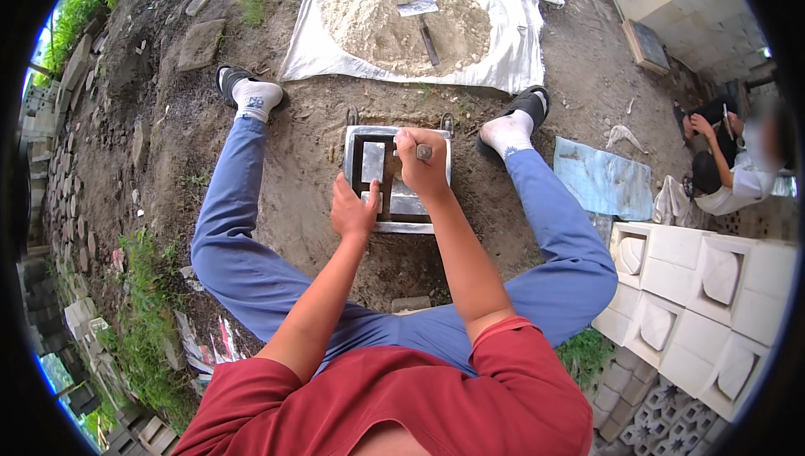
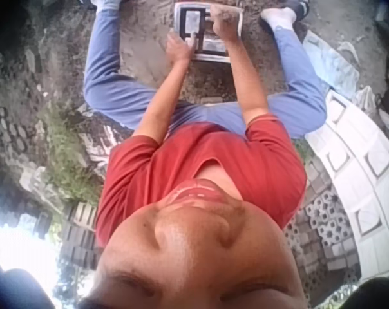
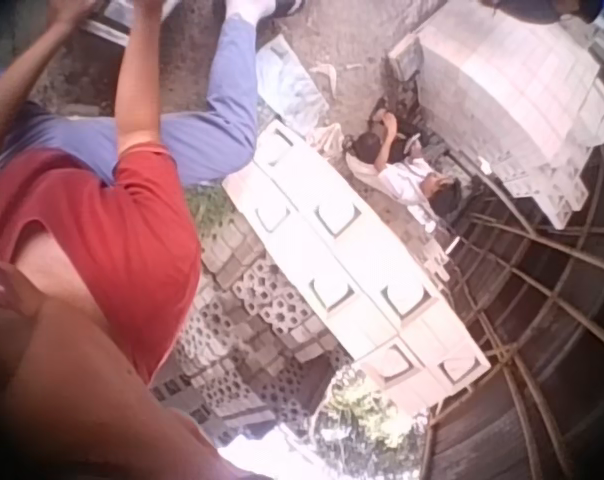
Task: The person packs sand into a metal mold by hand and with a wooden tamping tool to form building blocks.
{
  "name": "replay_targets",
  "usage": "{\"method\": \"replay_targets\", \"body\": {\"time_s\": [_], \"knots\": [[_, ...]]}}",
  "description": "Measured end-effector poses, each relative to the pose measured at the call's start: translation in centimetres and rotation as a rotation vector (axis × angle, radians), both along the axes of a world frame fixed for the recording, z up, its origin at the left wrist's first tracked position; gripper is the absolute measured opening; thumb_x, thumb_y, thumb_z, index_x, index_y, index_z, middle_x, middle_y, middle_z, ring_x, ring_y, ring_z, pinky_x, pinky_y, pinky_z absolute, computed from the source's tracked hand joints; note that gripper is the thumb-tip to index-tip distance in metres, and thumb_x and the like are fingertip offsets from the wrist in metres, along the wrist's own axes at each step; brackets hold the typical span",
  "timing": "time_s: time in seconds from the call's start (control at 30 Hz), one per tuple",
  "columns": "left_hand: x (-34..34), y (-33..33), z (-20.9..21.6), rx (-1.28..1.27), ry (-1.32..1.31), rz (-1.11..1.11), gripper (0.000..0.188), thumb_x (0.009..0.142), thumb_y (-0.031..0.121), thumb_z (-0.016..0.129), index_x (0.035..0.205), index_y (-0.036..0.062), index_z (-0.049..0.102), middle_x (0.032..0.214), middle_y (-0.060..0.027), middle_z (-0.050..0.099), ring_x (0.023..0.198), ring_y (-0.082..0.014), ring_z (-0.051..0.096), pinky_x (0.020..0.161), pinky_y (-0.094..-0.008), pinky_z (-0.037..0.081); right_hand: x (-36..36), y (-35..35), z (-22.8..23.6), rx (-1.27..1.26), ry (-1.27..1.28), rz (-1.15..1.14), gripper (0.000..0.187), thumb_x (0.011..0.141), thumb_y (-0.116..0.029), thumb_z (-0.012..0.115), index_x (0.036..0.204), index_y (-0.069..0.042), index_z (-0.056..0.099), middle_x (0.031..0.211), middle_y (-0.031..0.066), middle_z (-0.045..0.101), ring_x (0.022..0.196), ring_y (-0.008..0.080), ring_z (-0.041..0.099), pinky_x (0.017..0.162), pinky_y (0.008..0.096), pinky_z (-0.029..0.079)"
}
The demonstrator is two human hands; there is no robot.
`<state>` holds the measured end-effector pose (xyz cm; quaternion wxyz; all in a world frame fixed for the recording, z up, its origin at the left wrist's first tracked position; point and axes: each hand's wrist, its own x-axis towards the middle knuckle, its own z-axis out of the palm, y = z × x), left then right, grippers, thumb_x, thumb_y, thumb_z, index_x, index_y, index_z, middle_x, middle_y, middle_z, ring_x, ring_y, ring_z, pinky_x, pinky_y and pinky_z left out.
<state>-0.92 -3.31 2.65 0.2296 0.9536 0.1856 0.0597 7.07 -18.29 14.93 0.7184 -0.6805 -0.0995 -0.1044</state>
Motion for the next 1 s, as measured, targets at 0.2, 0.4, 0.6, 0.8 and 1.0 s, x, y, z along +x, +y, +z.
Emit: {"method": "replay_targets", "body": {"time_s": [0.2, 0.4, 0.6, 0.8, 1.0], "knots": [[0.3, -0.3, 0.7, -0.063, -0.009, -0.010, 0.079, 0.092, 0.062, 0.066, 0.142, 0.0041, 0.046, 0.126, -0.0196, 0.063, 0.105, -0.0434, 0.068, 0.084, -0.0546, 0.055, 0.8, 0.5, -6.2, -0.207, -0.032, -0.075, 0.042, 0.104, -0.016, 0.056, 0.067, 0.000, 0.044, 0.059, 0.0037, 0.039, 0.057, 0.0104, 0.040, 0.054, 0.0352, 0.033], [-0.2, -0.1, 0.3, -0.058, 0.019, -0.002, 0.079, 0.091, 0.061, 0.068, 0.141, 0.0030, 0.046, 0.123, -0.0208, 0.063, 0.105, -0.0441, 0.068, 0.084, -0.0553, 0.055, 1.0, 0.3, -0.8, -0.099, 0.058, -0.069, 0.043, 0.105, -0.021, 0.059, 0.067, -0.006, 0.046, 0.063, -0.0037, 0.038, 0.063, 0.0047, 0.034, 0.055, 0.0301, 0.027], [-0.1, 0.2, -0.9, -0.091, -0.023, -0.003, 0.066, 0.103, 0.057, 0.052, 0.143, 0.0044, 0.046, 0.128, -0.0212, 0.062, 0.105, -0.0453, 0.067, 0.085, -0.0561, 0.054, 1.9, -0.6, 2.4, -0.034, -0.047, 0.189, 0.045, 0.108, -0.028, 0.063, 0.071, -0.003, 0.052, 0.066, -0.0010, 0.047, 0.061, 0.0069, 0.046, 0.057, 0.0281, 0.036], [-0.1, 0.2, -1.1, -0.126, -0.014, -0.024, 0.062, 0.107, 0.051, 0.045, 0.145, 0.0015, 0.045, 0.129, -0.0211, 0.061, 0.107, -0.0444, 0.065, 0.085, -0.0542, 0.054, 2.9, 0.4, 0.4, -0.018, -0.049, 0.159, 0.055, 0.108, -0.040, 0.061, 0.069, -0.003, 0.051, 0.065, 0.0010, 0.050, 0.057, 0.0087, 0.047, 0.051, 0.0262, 0.036], [-0.2, 0.2, -1.3, -0.110, -0.009, -0.013, 0.063, 0.109, 0.054, 0.038, 0.148, 0.0051, 0.044, 0.130, -0.0207, 0.061, 0.108, -0.0458, 0.064, 0.086, -0.0568, 0.052, 3.1, 1.1, 1.2, 0.163, 0.039, 0.159, 0.065, 0.106, -0.054, 0.058, 0.065, -0.005, 0.043, 0.060, -0.0015, 0.040, 0.053, 0.0073, 0.033, 0.050, 0.0276, 0.023]]}}
